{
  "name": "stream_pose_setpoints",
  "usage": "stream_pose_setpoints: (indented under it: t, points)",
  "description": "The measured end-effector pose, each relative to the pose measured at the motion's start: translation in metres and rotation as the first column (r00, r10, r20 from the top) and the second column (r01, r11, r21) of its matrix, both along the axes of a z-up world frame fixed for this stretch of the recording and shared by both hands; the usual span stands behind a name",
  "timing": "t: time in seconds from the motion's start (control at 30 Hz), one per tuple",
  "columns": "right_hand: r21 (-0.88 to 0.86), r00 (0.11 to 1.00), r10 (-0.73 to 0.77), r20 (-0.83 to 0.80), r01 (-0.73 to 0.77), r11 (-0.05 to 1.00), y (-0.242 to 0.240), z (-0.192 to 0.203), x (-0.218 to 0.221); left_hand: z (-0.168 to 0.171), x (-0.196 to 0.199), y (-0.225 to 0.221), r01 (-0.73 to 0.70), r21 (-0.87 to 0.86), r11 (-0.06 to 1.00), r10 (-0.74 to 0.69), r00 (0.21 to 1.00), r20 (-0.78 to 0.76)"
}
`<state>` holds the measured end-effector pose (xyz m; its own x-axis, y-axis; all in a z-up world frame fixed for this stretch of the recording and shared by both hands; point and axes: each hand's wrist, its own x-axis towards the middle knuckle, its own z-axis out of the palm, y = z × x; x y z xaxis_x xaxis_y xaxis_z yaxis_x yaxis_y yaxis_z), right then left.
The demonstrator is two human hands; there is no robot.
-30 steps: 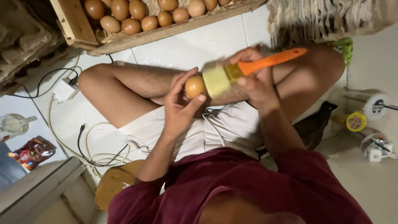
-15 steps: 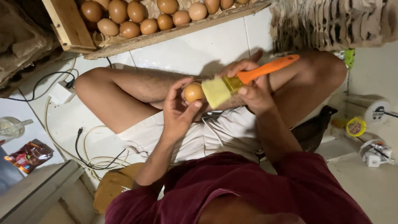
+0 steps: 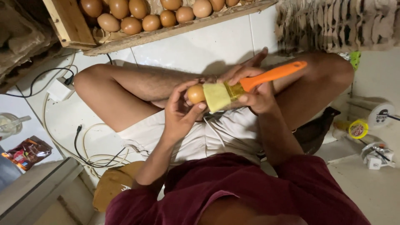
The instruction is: A person sitting on the floor picks up brown eggs from a wooden crate and brushes them individually with a paintbrush.
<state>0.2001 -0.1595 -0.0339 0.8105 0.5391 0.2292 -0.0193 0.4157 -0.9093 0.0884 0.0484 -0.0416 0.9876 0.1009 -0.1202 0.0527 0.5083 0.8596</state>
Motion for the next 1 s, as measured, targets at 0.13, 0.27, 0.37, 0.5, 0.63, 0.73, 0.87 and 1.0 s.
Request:
stream_pose_setpoints:
  t: [0.13, 0.27, 0.37, 0.5, 0.63, 0.73, 0.87, 1.0]
  points:
    - [-0.199, 0.978, -0.078, 0.192, 0.117, 0.973, 0.0, 0.009, 0.005, 0.007, 0.002, -0.001, -0.047, 0.146, 0.988, 0.039, 0.998, 0.055]
    - [-0.124, 0.994, -0.013, 0.106, 0.026, 0.992, -0.001, 0.003, 0.002, 0.015, 0.002, 0.001, -0.05, 0.283, 0.958, 0.027, 0.996, 0.082]
    - [-0.136, 0.989, -0.021, 0.145, 0.041, 0.99, -0.008, -0.013, -0.002, 0.008, -0.004, -0.005, -0.049, 0.227, 0.973, 0.037, 0.998, 0.056]
    - [-0.087, 0.994, 0.024, 0.111, -0.014, 0.996, -0.008, -0.008, -0.007, 0.013, -0.009, -0.004, -0.017, 0.122, 0.992, 0.011, 0.999, 0.049]
    - [-0.183, 0.978, -0.038, 0.205, 0.077, 0.98, -0.008, 0.006, 0.002, 0.017, -0.01, -0.009, -0.037, 0.183, 0.982, 0.024, 0.997, 0.075]
    - [-0.06, 0.988, 0.09, 0.127, -0.082, 0.995, -0.008, 0.019, -0.004, 0.023, -0.012, -0.01, -0.063, 0.254, 0.965, 0.036, 0.993, 0.111]
    - [-0.238, 0.967, 0.02, 0.254, 0.043, 0.97, -0.01, 0.038, -0.009, 0.012, -0.021, -0.016, -0.072, 0.201, 0.977, 0.052, 0.993, 0.107]
    - [-0.274, 0.996, 0.004, 0.094, 0.022, 0.961, -0.027, 0.028, -0.029, 0.011, -0.03, -0.016, -0.045, 0.094, 0.995, 0.035, 0.994, 0.1]
